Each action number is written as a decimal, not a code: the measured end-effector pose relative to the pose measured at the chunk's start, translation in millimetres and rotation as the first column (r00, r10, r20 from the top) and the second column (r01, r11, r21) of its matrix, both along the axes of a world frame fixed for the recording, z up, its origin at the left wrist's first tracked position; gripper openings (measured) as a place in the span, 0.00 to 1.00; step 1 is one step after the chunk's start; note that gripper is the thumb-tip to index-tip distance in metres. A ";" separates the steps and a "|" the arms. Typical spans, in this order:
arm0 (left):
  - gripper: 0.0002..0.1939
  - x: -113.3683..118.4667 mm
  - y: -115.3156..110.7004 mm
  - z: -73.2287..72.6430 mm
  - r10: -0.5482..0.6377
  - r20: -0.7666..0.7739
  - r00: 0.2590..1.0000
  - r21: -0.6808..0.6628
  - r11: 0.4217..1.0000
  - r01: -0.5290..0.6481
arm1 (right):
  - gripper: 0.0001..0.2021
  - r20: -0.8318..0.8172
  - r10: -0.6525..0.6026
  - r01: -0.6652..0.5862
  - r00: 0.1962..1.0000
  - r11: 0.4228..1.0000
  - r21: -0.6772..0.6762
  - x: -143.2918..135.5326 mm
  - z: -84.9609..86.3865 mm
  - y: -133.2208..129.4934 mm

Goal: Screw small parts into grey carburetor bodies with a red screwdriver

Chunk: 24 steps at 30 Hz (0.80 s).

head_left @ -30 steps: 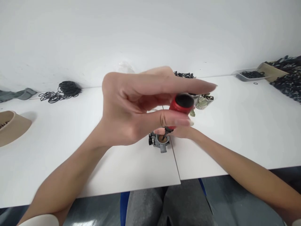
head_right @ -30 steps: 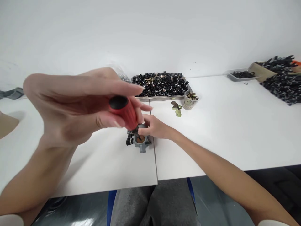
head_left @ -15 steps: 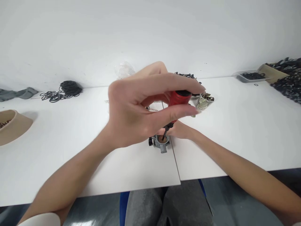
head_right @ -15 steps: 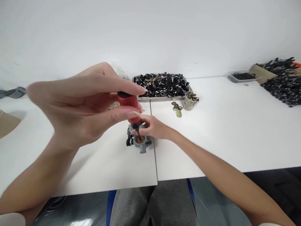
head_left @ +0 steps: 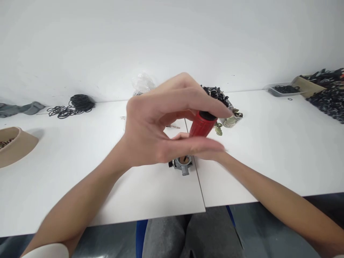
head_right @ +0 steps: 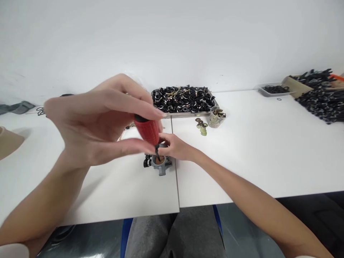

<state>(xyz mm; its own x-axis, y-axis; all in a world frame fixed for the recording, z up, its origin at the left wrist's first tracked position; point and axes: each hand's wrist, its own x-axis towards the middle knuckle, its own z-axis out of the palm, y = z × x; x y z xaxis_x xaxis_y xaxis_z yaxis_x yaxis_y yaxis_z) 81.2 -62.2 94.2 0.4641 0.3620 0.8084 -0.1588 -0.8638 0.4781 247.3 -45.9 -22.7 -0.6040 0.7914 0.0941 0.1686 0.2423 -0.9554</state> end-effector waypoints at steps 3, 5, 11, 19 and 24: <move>0.13 -0.7 -0.5 -1.9 0.042 0.090 0.995 0.014 0.999 -0.043 | 0.10 -0.055 0.009 -0.011 0.998 0.999 -0.047 1.2 -2.6 0.8; 0.15 -3.1 2.9 -4.2 -0.031 0.052 0.998 -0.093 0.995 0.036 | 0.10 -0.059 -0.002 0.000 0.998 0.999 -0.036 2.5 -5.3 2.1; 0.12 -12.1 12.5 -1.4 -0.289 0.021 0.957 -0.298 0.912 0.282 | 0.10 -0.089 0.003 -0.009 0.996 0.998 -0.069 2.5 -9.5 3.5; 0.08 2.8 -13.7 13.7 -0.136 0.028 0.990 -0.562 0.817 0.128 | 0.17 -0.094 -0.011 0.002 0.996 0.995 -0.097 -1.2 -13.3 5.7; 0.08 21.0 -14.0 5.0 -0.182 0.136 0.974 -0.548 0.805 0.227 | 0.14 -0.107 0.015 -0.016 0.994 1.000 -0.011 0.0 -17.9 9.6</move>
<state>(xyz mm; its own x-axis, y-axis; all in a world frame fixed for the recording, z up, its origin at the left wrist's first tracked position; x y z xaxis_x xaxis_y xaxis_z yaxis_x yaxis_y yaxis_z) 102.3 -76.2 99.2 0.5264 0.6632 0.5320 -0.3558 -0.3964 0.8463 247.3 -36.3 -40.6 -0.6031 0.7836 0.1493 0.0620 0.2326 -0.9706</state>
